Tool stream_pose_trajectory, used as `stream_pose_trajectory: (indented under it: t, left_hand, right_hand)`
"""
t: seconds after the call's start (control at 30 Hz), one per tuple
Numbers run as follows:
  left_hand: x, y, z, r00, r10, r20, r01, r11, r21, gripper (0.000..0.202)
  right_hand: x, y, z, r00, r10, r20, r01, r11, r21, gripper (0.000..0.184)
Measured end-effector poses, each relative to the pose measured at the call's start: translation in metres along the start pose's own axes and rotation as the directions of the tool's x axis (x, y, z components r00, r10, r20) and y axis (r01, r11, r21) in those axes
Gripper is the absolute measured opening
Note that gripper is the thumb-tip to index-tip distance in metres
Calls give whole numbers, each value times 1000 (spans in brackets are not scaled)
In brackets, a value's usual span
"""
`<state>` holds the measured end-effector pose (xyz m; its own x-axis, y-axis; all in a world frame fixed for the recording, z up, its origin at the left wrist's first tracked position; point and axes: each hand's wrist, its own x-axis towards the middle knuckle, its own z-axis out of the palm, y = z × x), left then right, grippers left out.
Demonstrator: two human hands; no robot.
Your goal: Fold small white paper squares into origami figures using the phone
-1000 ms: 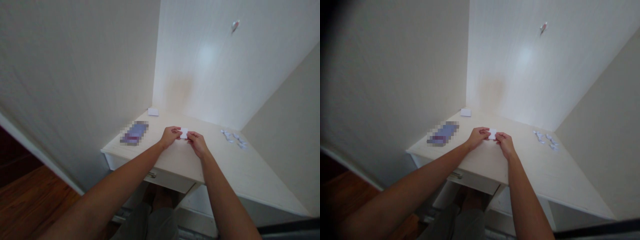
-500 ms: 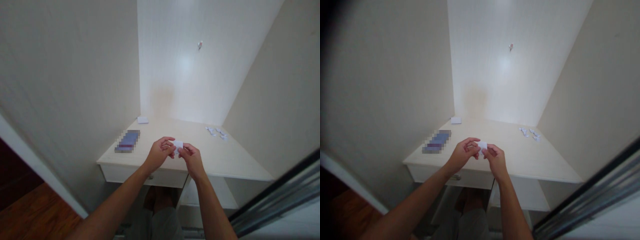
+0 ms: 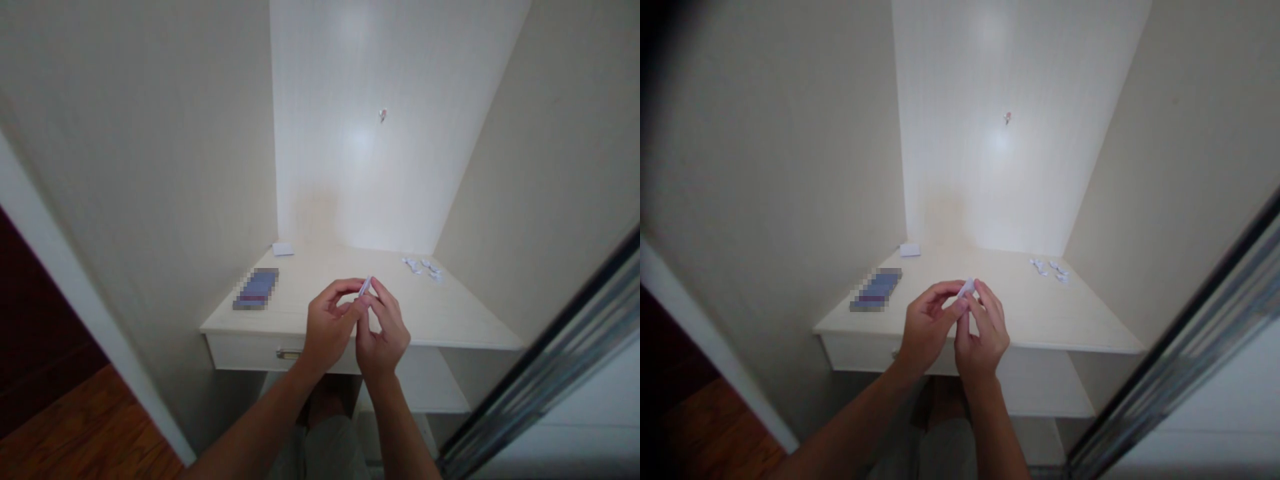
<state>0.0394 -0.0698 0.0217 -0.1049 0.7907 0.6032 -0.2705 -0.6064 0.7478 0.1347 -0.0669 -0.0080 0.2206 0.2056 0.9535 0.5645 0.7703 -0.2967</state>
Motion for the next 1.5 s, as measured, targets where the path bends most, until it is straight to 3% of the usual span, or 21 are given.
stream_pose_trajectory:
  t: [0.17, 0.3, 0.5, 0.83, 1.1, 1.3, 1.5]
  left_hand:
    - [5, 8, -15, 995, 3, 98, 0, 1000, -25, 17]
    - [6, 8, -22, 984, -28, 177, 47, 993, -104, 23]
    - [5, 2, -26, 961, -186, 202, 223, 959, -175, 28]
    - [1, 3, -34, 943, -259, 208, 283, 955, -95, 36]
    - [4, 8, -39, 948, -148, 282, 145, 989, 31, 27]
    - [4, 5, -40, 980, -141, 143, 118, 980, 158, 17]
    - [9, -6, -49, 971, -235, 39, 217, 941, 261, 30]
  right_hand:
    - [2, -7, -11, 972, 193, 136, -221, 945, 241, 18]
    - [2, -10, -15, 897, 376, 233, -442, 757, 481, 19]
    - [2, -12, -22, 757, 507, 412, -650, 527, 547, 26]
    - [-4, -7, -21, 701, 548, 456, -711, 484, 511, 28]
    - [-18, 7, -14, 641, 618, 455, -752, 389, 532, 30]
    - [-20, 6, -12, 572, 679, 461, -793, 315, 521, 34]
    - [-23, 3, -9, 546, 702, 457, -807, 293, 513, 28]
